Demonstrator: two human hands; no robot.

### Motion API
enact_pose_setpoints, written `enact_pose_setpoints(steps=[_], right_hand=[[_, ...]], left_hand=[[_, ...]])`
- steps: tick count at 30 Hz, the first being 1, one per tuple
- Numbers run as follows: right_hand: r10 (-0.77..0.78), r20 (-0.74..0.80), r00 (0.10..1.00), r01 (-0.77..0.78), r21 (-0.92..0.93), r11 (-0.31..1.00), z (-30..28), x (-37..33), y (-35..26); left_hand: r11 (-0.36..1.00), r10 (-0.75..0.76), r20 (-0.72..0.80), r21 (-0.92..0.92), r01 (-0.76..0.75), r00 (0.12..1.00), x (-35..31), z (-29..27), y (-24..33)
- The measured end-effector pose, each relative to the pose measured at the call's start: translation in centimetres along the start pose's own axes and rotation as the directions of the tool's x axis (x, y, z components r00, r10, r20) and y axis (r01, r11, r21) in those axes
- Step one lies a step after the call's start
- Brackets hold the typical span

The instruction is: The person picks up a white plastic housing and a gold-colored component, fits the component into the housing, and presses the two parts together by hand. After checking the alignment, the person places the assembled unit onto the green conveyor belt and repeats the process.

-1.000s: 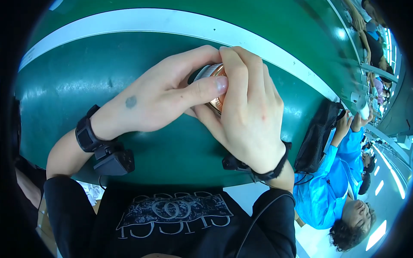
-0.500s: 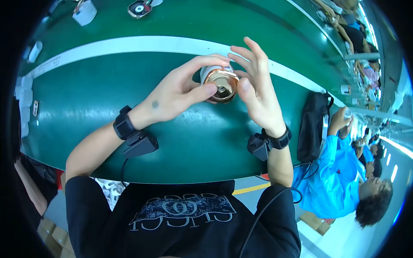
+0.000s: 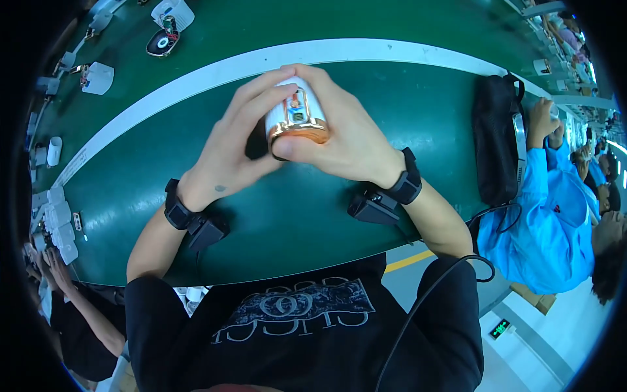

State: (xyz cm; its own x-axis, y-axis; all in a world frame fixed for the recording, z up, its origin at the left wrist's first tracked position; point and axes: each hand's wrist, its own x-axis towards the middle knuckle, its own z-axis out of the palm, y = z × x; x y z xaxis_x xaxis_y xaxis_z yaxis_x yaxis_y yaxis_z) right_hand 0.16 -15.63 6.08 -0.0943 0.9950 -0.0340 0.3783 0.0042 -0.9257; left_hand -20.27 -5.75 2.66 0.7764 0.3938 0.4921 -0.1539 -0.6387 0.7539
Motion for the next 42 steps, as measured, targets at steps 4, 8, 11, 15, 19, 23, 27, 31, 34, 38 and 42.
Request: enact_pose_setpoints(steps=[4, 8, 11, 15, 19, 23, 27, 31, 34, 38, 42], right_hand=[[-0.291, -0.149, 0.945, 0.243, -0.276, 0.93, 0.6, 0.1, 0.7], [-0.471, 0.025, 0.882, 0.39, -0.601, 0.698, -0.3, -0.4, -0.4], [-0.446, -0.023, 0.895, 0.375, -0.503, 0.779, 0.5, -0.3, -0.2], [-0.4, -0.067, 0.914, 0.342, -0.403, 0.849, 0.9, -0.3, 0.0], [-0.282, -0.003, 0.959, 0.256, -0.411, 0.875, -0.1, 0.2, -1.8], [-0.213, 0.019, 0.977, 0.205, -0.364, 0.908, 0.8, 0.6, -1.5], [-0.13, 0.039, 0.991, 0.135, -0.231, 0.964, 1.1, 0.4, -0.8], [-0.09, 0.115, 0.989, 0.109, -0.172, 0.979, 0.6, 0.7, -0.2], [-0.096, 0.152, 0.984, 0.119, -0.149, 0.982, 0.6, 0.9, 0.6], [-0.119, 0.158, 0.98, 0.137, -0.106, 0.985, 0.7, 0.9, 1.3], [-0.163, 0.143, 0.976, 0.174, -0.073, 0.982, 0.8, 1.5, 2.0]], left_hand=[[0.982, -0.18, 0.039, -0.056, 0.182, 0.983, -0.1, 0.0, 0.3], [0.961, -0.261, 0.076, -0.077, 0.267, 0.962, -1.0, 0.0, 0.5], [0.98, -0.196, 0.05, -0.015, 0.197, 0.979, -1.0, 0.1, 0.4], [0.992, -0.123, -0.067, 0.028, 0.125, 0.99, -0.9, 1.5, 1.4], [0.966, -0.258, -0.129, -0.066, 0.251, 0.958, -1.1, 2.1, 2.2], [0.954, -0.299, -0.063, -0.018, 0.298, 0.952, -1.1, 1.3, 2.5], [0.932, -0.358, 0.002, 0.056, 0.358, 0.934, -1.1, 1.0, 3.4], [0.883, -0.467, 0.067, 0.099, 0.46, 0.882, -1.4, 1.3, 4.2], [0.854, -0.519, 0.094, 0.102, 0.51, 0.85, -1.6, 1.7, 4.1], [0.876, -0.482, 0.112, 0.065, 0.478, 0.869, -1.8, 1.5, 4.1], [0.881, -0.472, 0.141, 0.041, 0.471, 0.87, -1.8, 1.2, 3.8]])
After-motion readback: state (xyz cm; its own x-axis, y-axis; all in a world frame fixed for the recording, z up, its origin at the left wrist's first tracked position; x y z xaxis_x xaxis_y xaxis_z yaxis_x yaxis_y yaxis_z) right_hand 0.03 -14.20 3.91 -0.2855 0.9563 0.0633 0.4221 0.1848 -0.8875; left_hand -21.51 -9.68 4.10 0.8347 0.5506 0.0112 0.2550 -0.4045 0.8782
